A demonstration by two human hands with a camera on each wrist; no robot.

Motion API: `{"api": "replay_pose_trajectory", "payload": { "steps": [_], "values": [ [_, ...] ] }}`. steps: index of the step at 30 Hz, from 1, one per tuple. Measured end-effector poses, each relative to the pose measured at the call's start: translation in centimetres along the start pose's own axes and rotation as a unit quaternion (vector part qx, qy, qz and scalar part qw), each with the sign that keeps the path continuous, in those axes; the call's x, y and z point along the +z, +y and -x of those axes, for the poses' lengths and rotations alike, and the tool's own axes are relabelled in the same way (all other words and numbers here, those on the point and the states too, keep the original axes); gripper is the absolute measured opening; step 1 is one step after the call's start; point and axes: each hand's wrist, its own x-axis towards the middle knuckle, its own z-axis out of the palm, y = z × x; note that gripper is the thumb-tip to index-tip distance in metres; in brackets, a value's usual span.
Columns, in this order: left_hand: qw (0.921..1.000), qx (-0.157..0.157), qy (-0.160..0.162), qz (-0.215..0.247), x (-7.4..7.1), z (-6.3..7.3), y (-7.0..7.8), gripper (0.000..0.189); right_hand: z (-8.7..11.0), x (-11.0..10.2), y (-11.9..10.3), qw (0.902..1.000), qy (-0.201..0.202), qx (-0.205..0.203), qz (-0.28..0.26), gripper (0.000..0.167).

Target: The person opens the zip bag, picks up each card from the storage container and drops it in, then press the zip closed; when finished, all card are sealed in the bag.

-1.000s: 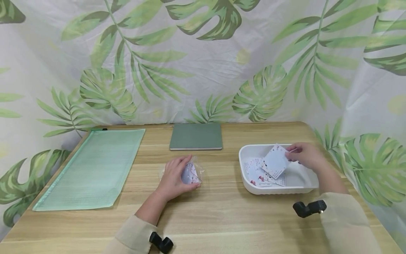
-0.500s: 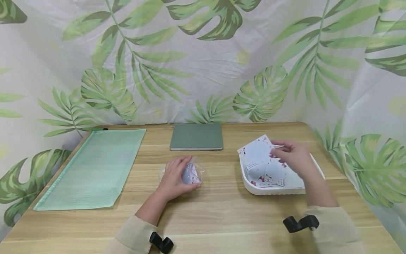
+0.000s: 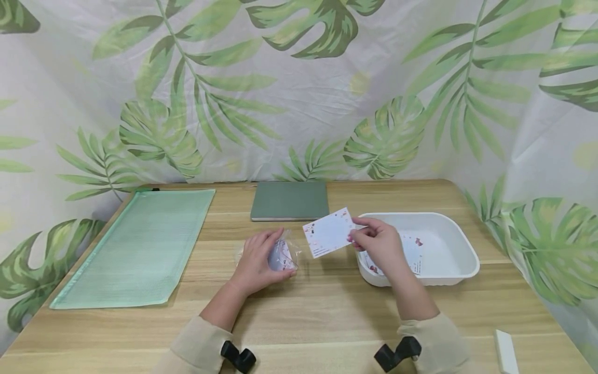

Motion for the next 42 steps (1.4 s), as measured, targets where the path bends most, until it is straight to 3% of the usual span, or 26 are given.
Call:
{"api": "replay_pose_trajectory", "payload": {
  "steps": [7,12,24,42],
  "values": [
    [1.0,0.0,-0.001,0.003,-0.2,-0.1,0.1,0.097,0.6,3.9,0.2,0.9969,0.024,0.013,-0.073,0.036],
    [1.0,-0.005,-0.002,0.0,-0.3,-0.2,0.2,0.097,1.0,5.2,0.2,0.9959,0.037,0.021,-0.08,0.034],
    [0.9998,-0.015,0.003,-0.009,-0.4,-0.2,0.1,0.099,1.0,5.1,-0.1,0.9984,0.038,0.03,-0.027,0.033],
    [0.9998,0.003,0.001,-0.018,-0.2,-0.1,0.1,0.099,0.8,5.9,-0.7,0.9993,0.031,0.012,0.018,0.029]
  ]
}}
